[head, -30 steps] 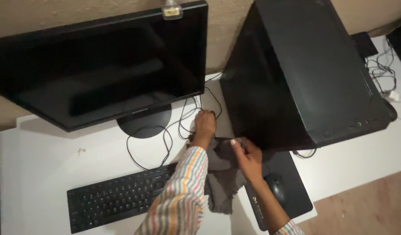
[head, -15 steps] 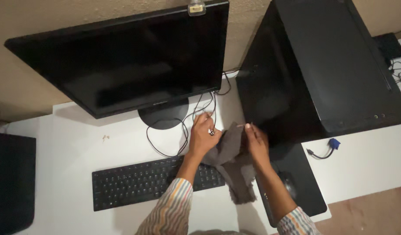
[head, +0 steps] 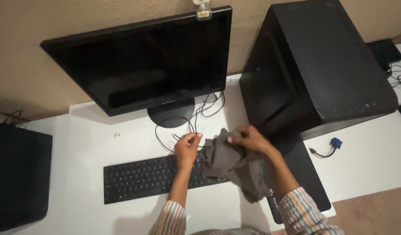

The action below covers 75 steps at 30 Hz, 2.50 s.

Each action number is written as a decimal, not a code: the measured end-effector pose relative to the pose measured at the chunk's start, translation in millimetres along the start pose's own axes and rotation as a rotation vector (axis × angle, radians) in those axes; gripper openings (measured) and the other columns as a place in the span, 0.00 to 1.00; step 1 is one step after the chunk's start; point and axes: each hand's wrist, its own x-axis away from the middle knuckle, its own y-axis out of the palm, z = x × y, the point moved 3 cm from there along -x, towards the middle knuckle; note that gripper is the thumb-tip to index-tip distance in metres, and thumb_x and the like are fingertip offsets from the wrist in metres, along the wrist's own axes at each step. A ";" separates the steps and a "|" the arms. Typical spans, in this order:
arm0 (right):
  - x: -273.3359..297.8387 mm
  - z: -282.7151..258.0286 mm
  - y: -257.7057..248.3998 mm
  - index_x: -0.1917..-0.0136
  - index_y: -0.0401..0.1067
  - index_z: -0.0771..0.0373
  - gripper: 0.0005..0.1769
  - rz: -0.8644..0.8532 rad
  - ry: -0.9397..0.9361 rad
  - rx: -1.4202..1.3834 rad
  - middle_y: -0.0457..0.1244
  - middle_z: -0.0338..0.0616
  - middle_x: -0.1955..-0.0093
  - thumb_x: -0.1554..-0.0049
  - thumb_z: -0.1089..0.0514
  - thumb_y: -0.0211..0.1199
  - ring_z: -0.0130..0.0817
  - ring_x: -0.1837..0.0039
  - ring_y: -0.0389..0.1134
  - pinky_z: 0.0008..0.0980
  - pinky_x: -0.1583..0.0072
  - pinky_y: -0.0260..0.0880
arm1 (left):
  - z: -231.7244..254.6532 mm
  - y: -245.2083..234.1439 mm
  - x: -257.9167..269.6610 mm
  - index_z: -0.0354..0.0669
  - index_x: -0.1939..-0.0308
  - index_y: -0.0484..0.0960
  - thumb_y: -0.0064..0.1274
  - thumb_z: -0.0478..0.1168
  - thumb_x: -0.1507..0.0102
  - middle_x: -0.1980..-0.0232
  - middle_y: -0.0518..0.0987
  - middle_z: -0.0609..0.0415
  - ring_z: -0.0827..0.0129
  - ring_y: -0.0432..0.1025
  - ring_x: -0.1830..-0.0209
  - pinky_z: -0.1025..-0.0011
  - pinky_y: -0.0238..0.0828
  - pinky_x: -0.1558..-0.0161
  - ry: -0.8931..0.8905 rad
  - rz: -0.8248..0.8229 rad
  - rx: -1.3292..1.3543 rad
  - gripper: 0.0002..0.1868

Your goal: The person wipes a white desk surface with a gray cloth, cleaning around a keyboard, mouse, and monitor. They also wipe the monitor base and the computer tower, then reposition the keyboard and mouse.

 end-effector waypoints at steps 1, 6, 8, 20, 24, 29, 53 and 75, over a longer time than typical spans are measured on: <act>6.5 -0.4 -0.9 0.59 0.74 0.67 0.20 -0.110 0.043 0.104 0.66 0.41 0.67 0.49 0.47 0.74 0.28 0.61 0.64 0.35 0.57 0.66 | -3.2 -6.5 1.5 0.40 0.63 0.88 0.66 0.49 0.42 0.70 0.82 0.52 0.69 0.73 0.74 0.70 0.69 0.68 -0.036 -0.008 -0.043 0.15; 33.2 -25.2 -16.4 0.57 0.75 0.68 0.19 -0.107 0.113 0.113 0.63 0.45 0.65 0.46 0.48 0.73 0.31 0.61 0.62 0.38 0.58 0.65 | 10.2 -44.6 13.8 0.47 0.62 0.89 0.62 0.56 0.42 0.66 0.85 0.47 0.61 0.77 0.68 0.64 0.73 0.60 -0.367 -0.264 -0.361 0.18; 40.4 -38.3 -21.8 0.55 0.76 0.67 0.16 -0.063 0.172 -0.067 0.66 0.42 0.63 0.45 0.50 0.71 0.31 0.60 0.65 0.37 0.57 0.67 | 32.0 -57.1 22.2 0.53 0.60 0.90 0.62 0.57 0.43 0.56 0.84 0.51 0.57 0.76 0.55 0.57 0.70 0.52 -0.386 -0.325 -0.490 0.16; 67.2 -81.5 -67.1 0.51 0.74 0.62 0.09 -0.056 -0.026 -0.835 0.69 0.40 0.59 0.45 0.59 0.69 0.28 0.60 0.70 0.33 0.56 0.75 | 91.1 -71.1 47.1 0.45 0.67 0.85 0.54 0.27 0.43 0.55 0.83 0.51 0.56 0.74 0.47 0.50 0.57 0.30 0.185 0.111 -0.557 0.08; 91.9 -97.5 -96.1 0.48 0.73 0.68 0.12 -0.078 -0.295 -0.928 0.70 0.45 0.55 0.43 0.61 0.70 0.32 0.56 0.72 0.34 0.52 0.76 | 65.6 -67.6 42.6 0.42 0.64 0.80 0.49 0.23 0.42 0.63 0.82 0.51 0.58 0.78 0.58 0.61 0.74 0.52 -0.011 0.045 -0.235 0.11; 108.5 -143.7 -132.0 0.38 0.71 0.64 0.19 0.101 -0.644 -1.261 0.68 0.48 0.49 0.40 0.60 0.70 0.36 0.50 0.73 0.35 0.48 0.77 | 50.1 -70.2 39.6 0.42 0.66 0.79 0.48 0.18 0.46 0.67 0.83 0.51 0.56 0.78 0.62 0.63 0.73 0.59 0.070 0.070 -0.277 0.15; 15.0 -67.5 129.5 0.55 0.72 0.65 0.31 -0.264 0.386 -1.458 0.67 0.50 0.65 0.43 0.33 0.52 0.41 0.66 0.71 0.41 0.63 0.75 | 45.2 -44.7 54.6 0.42 0.62 0.78 0.43 0.45 0.30 0.71 0.83 0.47 0.51 0.80 0.68 0.56 0.74 0.63 -0.007 -0.376 -0.155 0.13; -46.1 -38.5 92.8 0.60 0.70 0.55 0.15 0.120 0.523 -1.115 0.64 0.39 0.67 0.41 0.45 0.67 0.33 0.71 0.61 0.33 0.70 0.57 | 51.2 -48.3 20.4 0.40 0.51 0.81 0.49 0.41 0.33 0.58 0.83 0.42 0.47 0.78 0.57 0.56 0.73 0.54 0.107 -0.160 -0.290 0.12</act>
